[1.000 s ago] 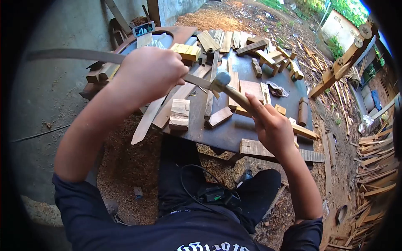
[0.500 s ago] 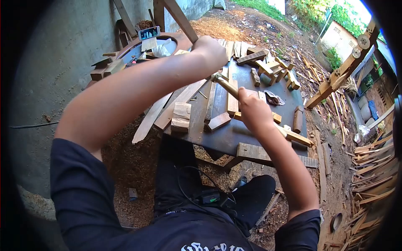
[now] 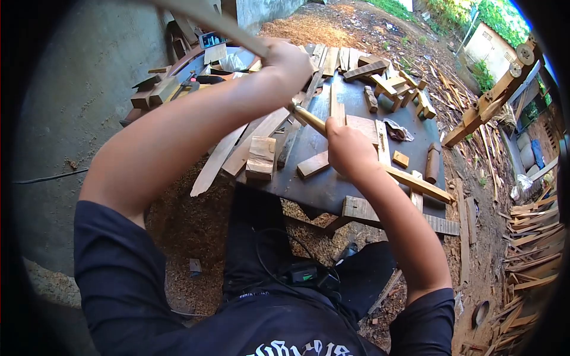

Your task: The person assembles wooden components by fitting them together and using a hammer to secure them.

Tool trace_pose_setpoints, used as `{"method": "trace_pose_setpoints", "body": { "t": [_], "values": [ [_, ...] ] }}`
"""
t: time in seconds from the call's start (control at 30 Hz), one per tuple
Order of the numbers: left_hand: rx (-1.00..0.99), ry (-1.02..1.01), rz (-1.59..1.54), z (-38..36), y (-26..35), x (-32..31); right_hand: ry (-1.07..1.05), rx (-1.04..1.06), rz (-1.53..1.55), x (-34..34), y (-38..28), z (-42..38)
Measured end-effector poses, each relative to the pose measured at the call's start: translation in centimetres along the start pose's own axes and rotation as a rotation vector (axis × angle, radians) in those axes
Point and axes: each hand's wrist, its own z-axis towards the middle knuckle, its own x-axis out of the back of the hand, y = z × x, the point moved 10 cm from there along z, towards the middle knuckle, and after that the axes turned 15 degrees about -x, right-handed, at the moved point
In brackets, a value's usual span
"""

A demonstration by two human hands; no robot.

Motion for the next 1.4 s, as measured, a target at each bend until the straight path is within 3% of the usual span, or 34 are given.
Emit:
{"method": "trace_pose_setpoints", "body": {
  "t": [0.17, 0.2, 0.3, 0.43, 0.73, 0.97, 1.4],
  "values": [
    [0.194, 0.159, -0.041, -5.1, -3.6, 0.1, 0.034, 0.042, 0.292, 0.2, 0.7, 1.5],
    [0.194, 0.114, -0.117, -5.5, -3.7, -0.9, 0.048, 0.058, 0.355, 0.3, 0.4, 1.7],
    [0.207, 0.012, -0.360, -7.2, -4.0, -4.1, -0.513, -0.260, 0.947, -3.3, 0.2, 1.2],
    [0.253, 0.017, -0.676, -7.7, -3.4, -7.8, -0.667, -0.345, 1.267, -5.3, -0.6, 0.2],
    [0.218, 0.272, -0.982, -1.9, -1.9, -13.0, -0.651, -0.310, 1.231, -6.2, -0.7, -0.2],
    [0.247, 0.080, -0.993, -0.7, -0.5, -13.2, -0.623, -0.368, 1.207, -7.6, 0.4, -0.1],
    [0.234, 0.007, -0.980, 0.0, 0.9, -15.6, -0.525, -0.357, 1.188, -7.2, 0.9, 0.1]
  ]
}}
